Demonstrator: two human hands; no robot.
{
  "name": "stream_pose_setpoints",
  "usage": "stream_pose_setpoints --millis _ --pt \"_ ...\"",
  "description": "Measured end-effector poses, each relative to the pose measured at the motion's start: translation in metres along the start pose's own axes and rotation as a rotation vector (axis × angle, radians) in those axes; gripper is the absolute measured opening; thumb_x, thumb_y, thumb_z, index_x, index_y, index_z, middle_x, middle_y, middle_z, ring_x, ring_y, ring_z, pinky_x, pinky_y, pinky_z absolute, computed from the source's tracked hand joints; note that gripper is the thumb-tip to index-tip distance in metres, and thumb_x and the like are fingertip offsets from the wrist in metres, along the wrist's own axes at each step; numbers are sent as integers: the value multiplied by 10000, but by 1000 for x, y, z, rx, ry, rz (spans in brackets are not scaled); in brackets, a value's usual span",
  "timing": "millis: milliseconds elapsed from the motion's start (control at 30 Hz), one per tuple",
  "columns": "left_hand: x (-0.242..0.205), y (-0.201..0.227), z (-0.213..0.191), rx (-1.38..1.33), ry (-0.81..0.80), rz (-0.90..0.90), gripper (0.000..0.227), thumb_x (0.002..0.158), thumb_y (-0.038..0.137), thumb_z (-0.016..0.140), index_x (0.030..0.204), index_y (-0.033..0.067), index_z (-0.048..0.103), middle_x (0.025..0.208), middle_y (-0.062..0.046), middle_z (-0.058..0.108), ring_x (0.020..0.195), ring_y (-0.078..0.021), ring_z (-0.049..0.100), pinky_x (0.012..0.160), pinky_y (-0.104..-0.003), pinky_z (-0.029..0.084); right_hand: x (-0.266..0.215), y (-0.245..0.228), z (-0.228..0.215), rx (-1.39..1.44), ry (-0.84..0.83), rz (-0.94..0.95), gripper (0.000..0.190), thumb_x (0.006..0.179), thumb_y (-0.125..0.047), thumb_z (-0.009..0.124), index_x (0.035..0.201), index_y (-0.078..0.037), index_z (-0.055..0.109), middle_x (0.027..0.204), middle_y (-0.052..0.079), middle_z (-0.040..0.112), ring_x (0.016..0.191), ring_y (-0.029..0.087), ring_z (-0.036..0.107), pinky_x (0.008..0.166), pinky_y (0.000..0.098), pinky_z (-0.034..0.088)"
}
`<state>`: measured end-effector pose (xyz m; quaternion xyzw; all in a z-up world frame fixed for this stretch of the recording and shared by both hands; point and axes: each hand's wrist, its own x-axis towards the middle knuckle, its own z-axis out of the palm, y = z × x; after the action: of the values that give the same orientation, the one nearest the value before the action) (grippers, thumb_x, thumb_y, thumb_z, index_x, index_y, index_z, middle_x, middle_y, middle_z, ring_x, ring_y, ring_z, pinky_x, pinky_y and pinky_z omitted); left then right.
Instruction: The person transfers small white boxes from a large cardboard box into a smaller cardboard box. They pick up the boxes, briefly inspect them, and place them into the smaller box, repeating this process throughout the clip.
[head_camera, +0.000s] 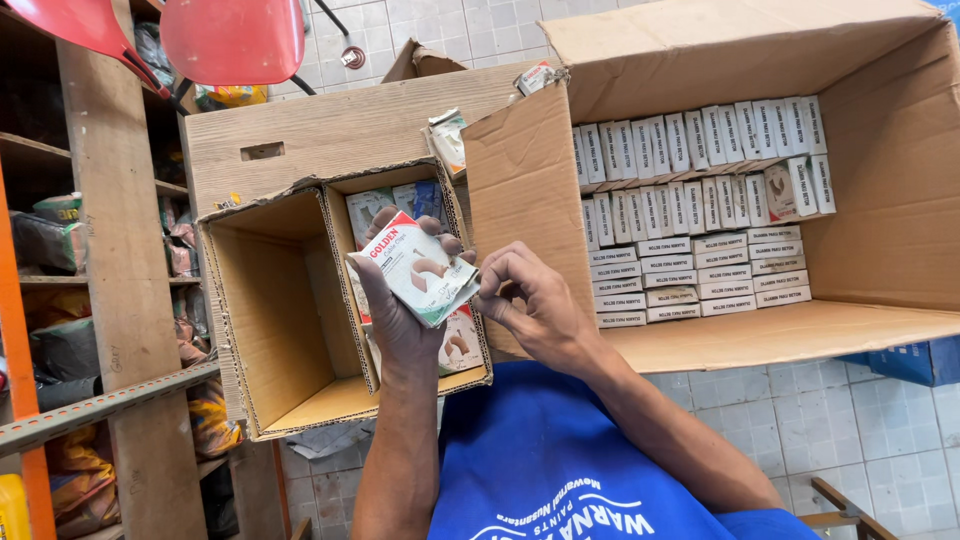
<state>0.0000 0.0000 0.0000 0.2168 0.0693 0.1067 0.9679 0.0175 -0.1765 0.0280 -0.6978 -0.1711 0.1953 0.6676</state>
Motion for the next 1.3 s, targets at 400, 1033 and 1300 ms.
stream_pose_setpoints --millis 400,1033,1300 --pt "-5 3 8 5 -23 -24 717 951 561 745 1465 193 408 1262 -237 647 1060 -383 749 958 -620 652 -2 20 5 258 107 -146 119 981 16 758 1005 -34 652 962 56 659 947 111 677 838 282 588" --pt "-9 -2 0 150 -159 107 681 970 363 748 1489 166 355 1259 -272 610 1079 -411 739 984 -651 635 -6 20 13 401 289 93 316 893 -9 856 1060 -31 588 921 107 710 841 142 737 741 259 603" --pt "-7 -5 4 233 -217 186 692 973 353 754 1488 156 336 1274 -276 605 1098 -408 732 1017 -643 616 -11 7 22 461 450 149 358 880 9 854 1090 -29 566 937 119 681 866 187 761 786 315 652"
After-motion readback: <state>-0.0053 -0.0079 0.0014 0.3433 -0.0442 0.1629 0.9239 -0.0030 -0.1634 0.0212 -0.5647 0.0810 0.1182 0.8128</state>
